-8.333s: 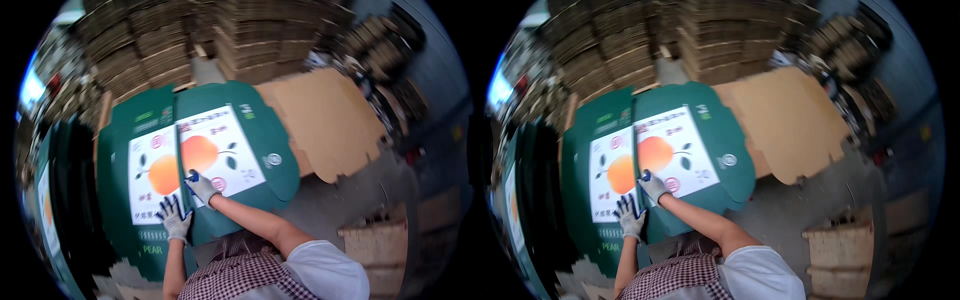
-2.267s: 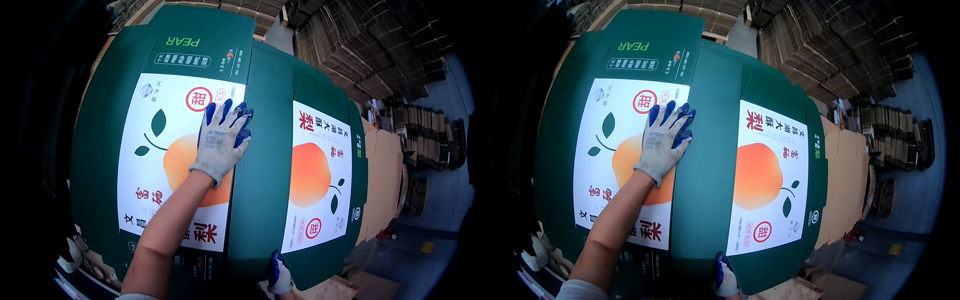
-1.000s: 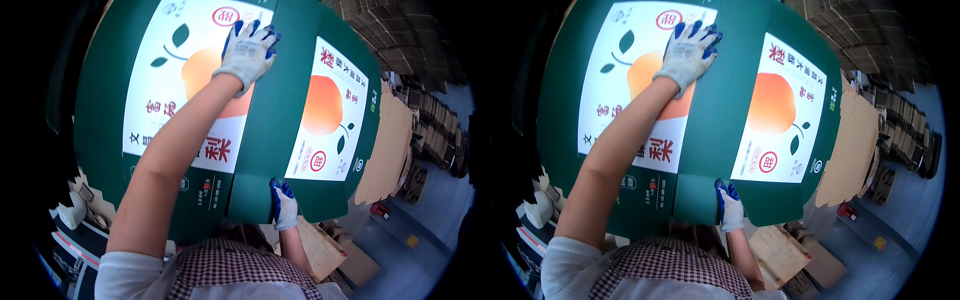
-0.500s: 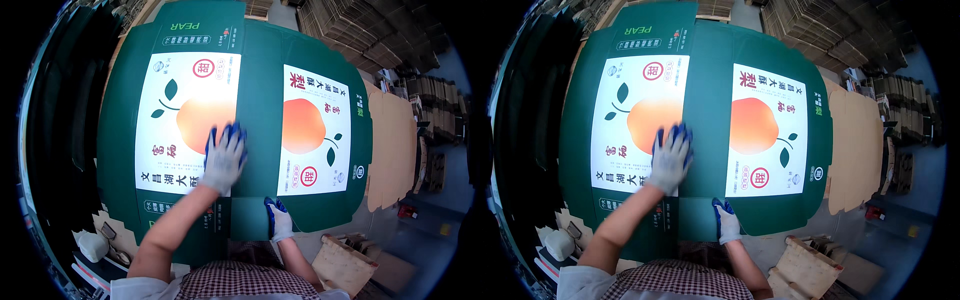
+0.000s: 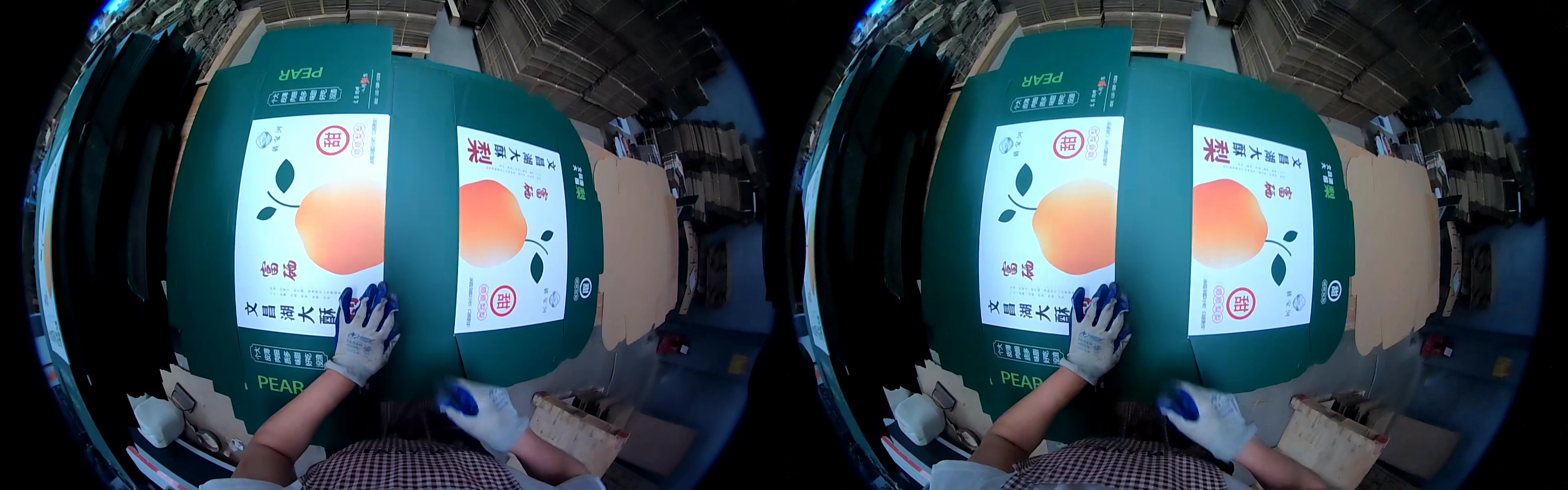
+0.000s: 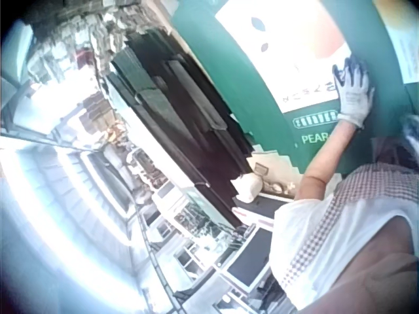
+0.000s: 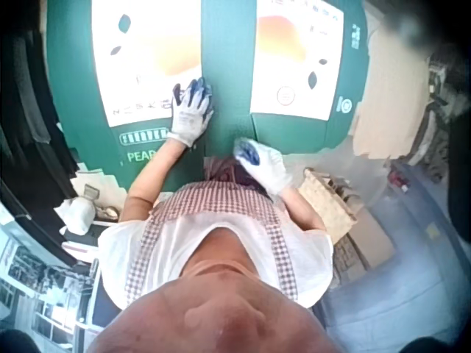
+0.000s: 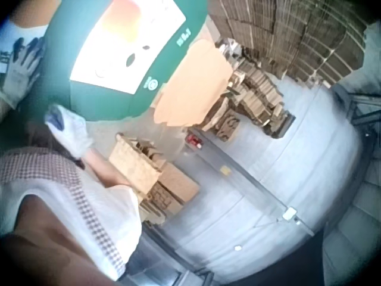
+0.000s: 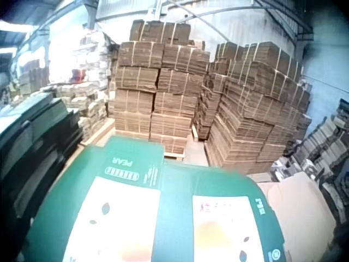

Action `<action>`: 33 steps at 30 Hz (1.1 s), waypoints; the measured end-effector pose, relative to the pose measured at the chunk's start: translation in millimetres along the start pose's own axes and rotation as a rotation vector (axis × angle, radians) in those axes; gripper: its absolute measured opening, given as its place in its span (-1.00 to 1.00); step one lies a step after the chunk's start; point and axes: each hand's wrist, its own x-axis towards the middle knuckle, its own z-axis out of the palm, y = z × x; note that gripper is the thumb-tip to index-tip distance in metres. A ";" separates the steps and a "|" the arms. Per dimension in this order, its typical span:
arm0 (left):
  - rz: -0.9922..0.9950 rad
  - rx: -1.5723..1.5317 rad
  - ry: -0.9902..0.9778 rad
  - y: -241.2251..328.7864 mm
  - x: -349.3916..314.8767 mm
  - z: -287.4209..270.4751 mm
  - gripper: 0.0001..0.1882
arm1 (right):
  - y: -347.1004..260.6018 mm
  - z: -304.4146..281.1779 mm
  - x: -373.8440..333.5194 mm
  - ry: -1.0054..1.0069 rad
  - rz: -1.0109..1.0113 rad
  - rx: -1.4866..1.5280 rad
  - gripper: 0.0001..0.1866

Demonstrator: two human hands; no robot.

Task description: The person repeatedly picks up flat green cardboard boxes printed with a pear graphic and stacks them on a growing pile. The person also picks up and places plain brown cardboard sheets on the stack. The task is performed by hand in a warehouse setting.

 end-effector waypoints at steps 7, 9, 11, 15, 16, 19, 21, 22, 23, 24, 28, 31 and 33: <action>0.062 0.000 -0.014 -0.3 4.7 1.8 -0.55 | -31.6 -11.9 210.5 0.565 -0.528 -0.587 -0.30; 0.084 0.019 0.021 -3.6 1.2 8.1 -0.53 | -41.9 -24.1 254.2 0.580 -0.604 -0.643 -0.30; 0.071 0.010 -0.010 -2.5 0.1 11.3 -0.55 | -50.3 -43.7 292.0 0.666 -0.638 -0.655 -0.30; 0.097 -0.034 0.005 -1.0 -2.1 13.2 -0.58 | -73.1 -98.2 360.4 0.725 -0.568 -0.744 -0.30; 0.094 -0.043 0.014 -1.6 -2.3 14.6 -0.58 | -78.2 -107.9 376.2 0.725 -0.498 -0.734 -0.30; 0.093 -0.047 0.035 -3.4 -1.1 12.6 -0.60 | -89.2 -130.1 407.3 0.841 -0.410 -0.597 -0.32; 0.085 -0.030 0.012 -2.0 -3.6 14.5 -0.58 | -84.6 -128.4 406.9 0.949 -0.404 -0.563 -0.32; 0.077 -0.019 -0.003 -2.6 -5.5 14.7 -0.57 | -83.7 -123.4 401.7 0.993 -0.426 -0.570 -0.32; 0.082 0.005 -0.002 -4.4 -4.8 12.7 -0.56 | -83.0 -120.5 394.9 1.044 -0.454 -0.582 -0.31; 0.079 0.010 -0.009 -4.5 -3.6 11.1 -0.55 | -79.3 -109.0 384.8 1.039 -0.462 -0.566 -0.28; 0.015 0.018 -0.042 -5.3 3.0 9.4 -0.50 | -57.5 -43.8 296.5 0.828 -0.584 -0.568 -0.27; -0.026 -0.006 0.027 0.8 8.2 1.0 -0.50 | -24.1 -3.8 221.9 0.677 -0.612 -0.370 -0.30; -0.065 -0.027 0.089 6.7 13.0 -11.4 -0.49 | 1.1 2.7 178.1 0.659 -0.569 -0.181 -0.31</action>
